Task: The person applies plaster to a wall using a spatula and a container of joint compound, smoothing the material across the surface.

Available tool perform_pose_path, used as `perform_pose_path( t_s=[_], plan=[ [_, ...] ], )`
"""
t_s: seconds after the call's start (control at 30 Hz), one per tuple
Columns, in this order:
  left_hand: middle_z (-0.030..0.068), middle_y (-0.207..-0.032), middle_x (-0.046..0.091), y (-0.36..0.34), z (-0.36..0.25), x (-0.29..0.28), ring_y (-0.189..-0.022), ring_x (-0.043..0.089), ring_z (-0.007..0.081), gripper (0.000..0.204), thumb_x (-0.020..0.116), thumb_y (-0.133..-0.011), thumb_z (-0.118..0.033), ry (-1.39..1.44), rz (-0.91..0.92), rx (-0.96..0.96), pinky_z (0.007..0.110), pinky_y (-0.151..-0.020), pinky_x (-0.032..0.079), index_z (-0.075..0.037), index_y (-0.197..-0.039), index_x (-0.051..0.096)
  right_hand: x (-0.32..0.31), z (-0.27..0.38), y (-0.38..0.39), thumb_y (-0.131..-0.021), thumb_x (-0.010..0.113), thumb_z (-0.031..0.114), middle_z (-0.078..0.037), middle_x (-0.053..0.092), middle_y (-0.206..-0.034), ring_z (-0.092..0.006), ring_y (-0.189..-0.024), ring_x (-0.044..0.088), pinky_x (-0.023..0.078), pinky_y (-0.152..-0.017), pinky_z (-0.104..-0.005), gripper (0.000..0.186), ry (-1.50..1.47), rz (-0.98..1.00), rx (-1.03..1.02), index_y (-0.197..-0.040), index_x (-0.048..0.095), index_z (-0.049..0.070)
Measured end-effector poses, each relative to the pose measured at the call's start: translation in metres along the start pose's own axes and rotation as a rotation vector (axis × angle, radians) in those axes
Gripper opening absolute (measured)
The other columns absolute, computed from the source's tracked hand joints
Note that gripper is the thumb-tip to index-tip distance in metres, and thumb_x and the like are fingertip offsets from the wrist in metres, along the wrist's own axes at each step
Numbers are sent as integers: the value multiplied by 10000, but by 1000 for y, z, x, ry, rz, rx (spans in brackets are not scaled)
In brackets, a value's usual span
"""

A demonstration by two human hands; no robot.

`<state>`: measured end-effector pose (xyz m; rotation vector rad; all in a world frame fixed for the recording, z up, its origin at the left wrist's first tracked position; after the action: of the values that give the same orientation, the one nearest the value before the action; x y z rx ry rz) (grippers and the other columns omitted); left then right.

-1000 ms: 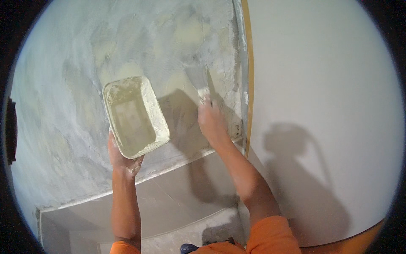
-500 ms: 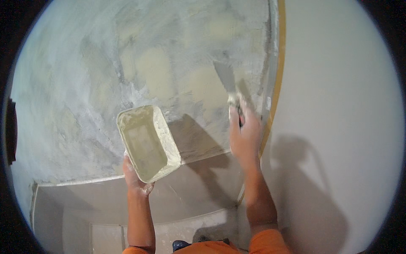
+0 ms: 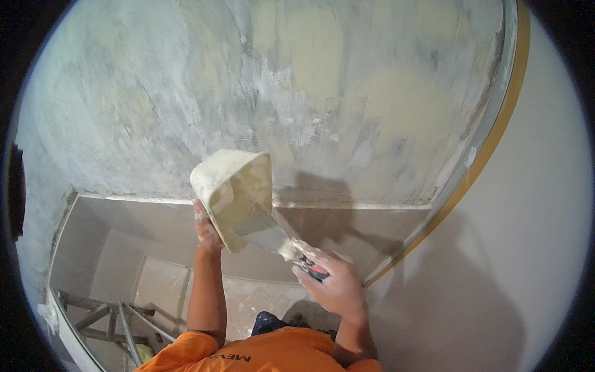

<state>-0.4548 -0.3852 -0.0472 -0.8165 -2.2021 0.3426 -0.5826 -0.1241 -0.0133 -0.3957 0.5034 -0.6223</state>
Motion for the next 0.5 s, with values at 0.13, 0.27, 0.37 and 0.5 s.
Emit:
perform_pose_path(
  t_s=[0.13,0.27,0.37,0.5],
  plan=[
    [153,-1265,570,5,-5,24,-1171,575,222,1060,699,-740,-723,-177,42,1,376,-1010,465,58,-1392,402,19,16,-5,-800,723,103,-110,656,-959,-322,-778,663,539,-682,-386,237,229,-74,-133,-1024,707,28],
    [153,-1262,574,7,7,44,-1177,569,220,1015,675,-779,-700,-275,240,-30,362,-999,459,60,-1395,403,39,8,4,-816,678,153,-96,636,-959,-312,-769,654,533,-663,-420,186,388,-34,-114,-965,700,43],
    [147,-1272,570,11,16,43,-1164,572,226,786,556,-920,-600,-218,191,-69,372,-982,467,29,-1377,438,40,3,10,-813,671,147,-104,636,-963,-328,-799,648,530,-681,-417,181,425,48,-61,-964,697,50],
    [134,-1268,574,8,39,16,-1143,583,223,645,495,-987,-513,-131,83,-176,385,-978,480,6,-1368,450,20,2,17,-767,691,103,-122,614,-877,-344,-766,612,502,-675,-406,205,364,96,15,-956,692,21]
  ],
)
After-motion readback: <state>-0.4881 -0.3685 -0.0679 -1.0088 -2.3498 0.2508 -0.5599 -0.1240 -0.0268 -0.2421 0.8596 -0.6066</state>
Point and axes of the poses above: each hand's wrist, its own y-axis away from the middle knuckle, its own x-axis out of the palm, z = x × y, the point moved 9 cm from there along -y, towards the middle knuckle
